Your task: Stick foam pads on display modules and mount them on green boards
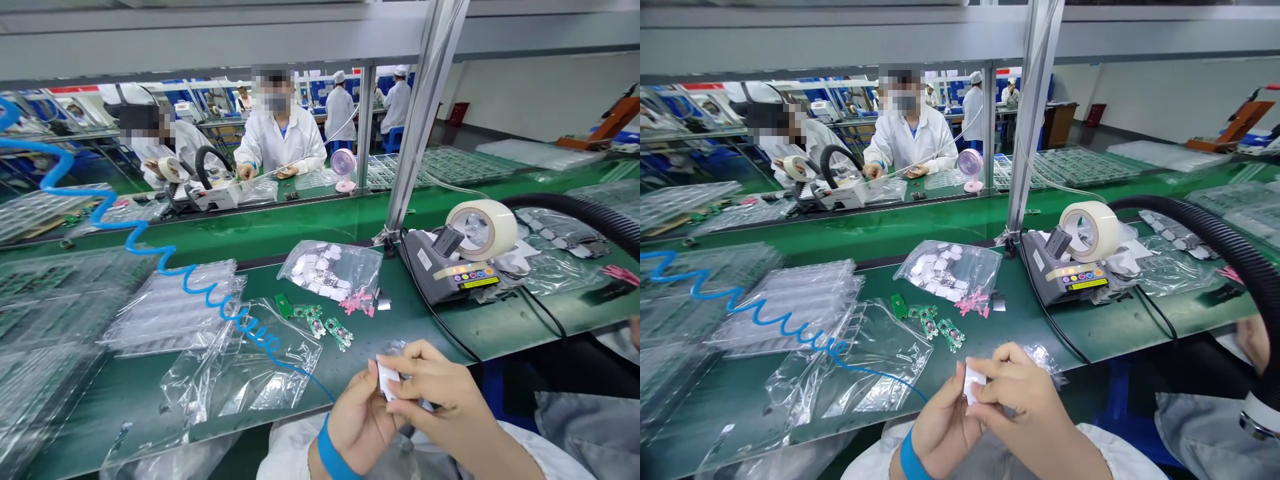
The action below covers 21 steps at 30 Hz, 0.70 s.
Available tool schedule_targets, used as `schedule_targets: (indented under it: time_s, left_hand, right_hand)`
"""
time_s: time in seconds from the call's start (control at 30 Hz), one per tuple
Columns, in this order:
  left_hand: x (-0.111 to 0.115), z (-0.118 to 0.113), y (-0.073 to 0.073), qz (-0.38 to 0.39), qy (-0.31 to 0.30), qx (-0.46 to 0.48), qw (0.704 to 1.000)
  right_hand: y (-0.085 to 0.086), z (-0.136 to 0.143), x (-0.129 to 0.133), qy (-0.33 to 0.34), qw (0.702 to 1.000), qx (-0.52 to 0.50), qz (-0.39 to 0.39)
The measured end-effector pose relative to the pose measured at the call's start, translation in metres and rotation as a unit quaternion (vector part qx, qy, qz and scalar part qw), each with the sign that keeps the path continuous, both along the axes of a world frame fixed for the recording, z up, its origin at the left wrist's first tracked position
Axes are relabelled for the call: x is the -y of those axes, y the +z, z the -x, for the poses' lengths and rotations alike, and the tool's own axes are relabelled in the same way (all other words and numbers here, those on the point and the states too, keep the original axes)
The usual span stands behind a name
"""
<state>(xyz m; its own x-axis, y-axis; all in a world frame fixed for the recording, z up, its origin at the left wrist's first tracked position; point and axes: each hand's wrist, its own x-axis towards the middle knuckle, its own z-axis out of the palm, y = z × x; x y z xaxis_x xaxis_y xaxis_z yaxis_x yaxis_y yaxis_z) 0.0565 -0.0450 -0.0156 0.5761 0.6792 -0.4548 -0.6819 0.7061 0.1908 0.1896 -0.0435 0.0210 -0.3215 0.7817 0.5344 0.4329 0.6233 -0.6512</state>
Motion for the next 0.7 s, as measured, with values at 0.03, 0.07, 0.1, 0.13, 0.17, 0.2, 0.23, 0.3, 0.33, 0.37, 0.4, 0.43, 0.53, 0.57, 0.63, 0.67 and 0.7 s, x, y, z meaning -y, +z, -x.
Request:
schedule_targets:
  time_s: [0.03,0.07,0.1,0.13,0.17,0.2,0.23,0.3,0.33,0.37,0.4,0.43,0.53,0.57,0.63,0.67,0.7]
  left_hand:
    - [0.001,0.000,0.000,0.004,-0.002,-0.006,1.000]
    - [0.001,-0.001,-0.001,0.006,-0.005,-0.010,1.000]
    - [0.002,-0.001,-0.001,0.006,-0.006,-0.011,1.000]
    - [0.002,-0.001,-0.001,0.003,-0.007,-0.009,1.000]
    - [0.002,-0.001,-0.001,-0.003,-0.005,-0.006,1.000]
    - [0.002,-0.001,-0.002,-0.009,-0.002,-0.002,1.000]
    - [0.001,0.000,-0.002,-0.019,0.002,0.002,1.000]
    - [-0.001,0.001,-0.001,-0.051,-0.005,0.011,0.999]
    - [-0.003,0.001,-0.001,-0.070,-0.021,0.018,0.997]
    - [-0.004,0.002,0.000,-0.088,-0.048,0.027,0.995]
    - [-0.005,0.002,0.000,-0.104,-0.083,0.038,0.990]
    - [-0.006,0.002,0.000,-0.113,-0.117,0.049,0.985]
    - [-0.007,-0.001,-0.003,-0.116,-0.188,0.062,0.973]
    - [-0.008,-0.002,-0.004,-0.122,-0.202,0.054,0.970]
    - [-0.011,-0.004,-0.007,-0.160,-0.202,0.000,0.966]
    - [-0.013,-0.004,-0.007,-0.196,-0.183,-0.051,0.962]
    - [-0.016,-0.004,-0.007,-0.242,-0.153,-0.112,0.951]
  right_hand:
    - [-0.001,-0.001,0.000,0.010,1.000,0.002,0.002]
    - [-0.001,-0.002,0.001,0.022,1.000,0.003,0.005]
    - [-0.002,-0.003,0.002,0.035,0.999,0.005,0.007]
    - [-0.002,-0.004,0.003,0.042,0.999,0.008,0.005]
    - [-0.003,-0.005,0.004,0.040,0.999,0.010,-0.003]
    - [-0.003,-0.006,0.005,0.033,0.999,0.015,-0.016]
    - [-0.004,-0.008,0.005,0.027,0.999,0.024,-0.028]
    - [-0.006,-0.012,0.005,0.022,0.999,0.038,-0.024]
    - [-0.007,-0.015,0.005,0.024,0.999,0.036,-0.003]
    - [-0.008,-0.018,0.003,0.029,0.999,0.026,0.027]
    - [-0.010,-0.020,0.001,0.037,0.997,0.008,0.062]
    - [-0.012,-0.022,0.000,0.047,0.994,-0.015,0.097]
    - [-0.017,-0.027,-0.005,0.091,0.981,-0.076,0.156]
    - [-0.019,-0.028,-0.005,0.098,0.978,-0.092,0.158]
    - [-0.022,-0.033,-0.005,0.087,0.979,-0.114,0.146]
    - [-0.024,-0.035,-0.004,0.071,0.981,-0.113,0.143]
    - [-0.025,-0.038,-0.002,0.050,0.983,-0.103,0.144]
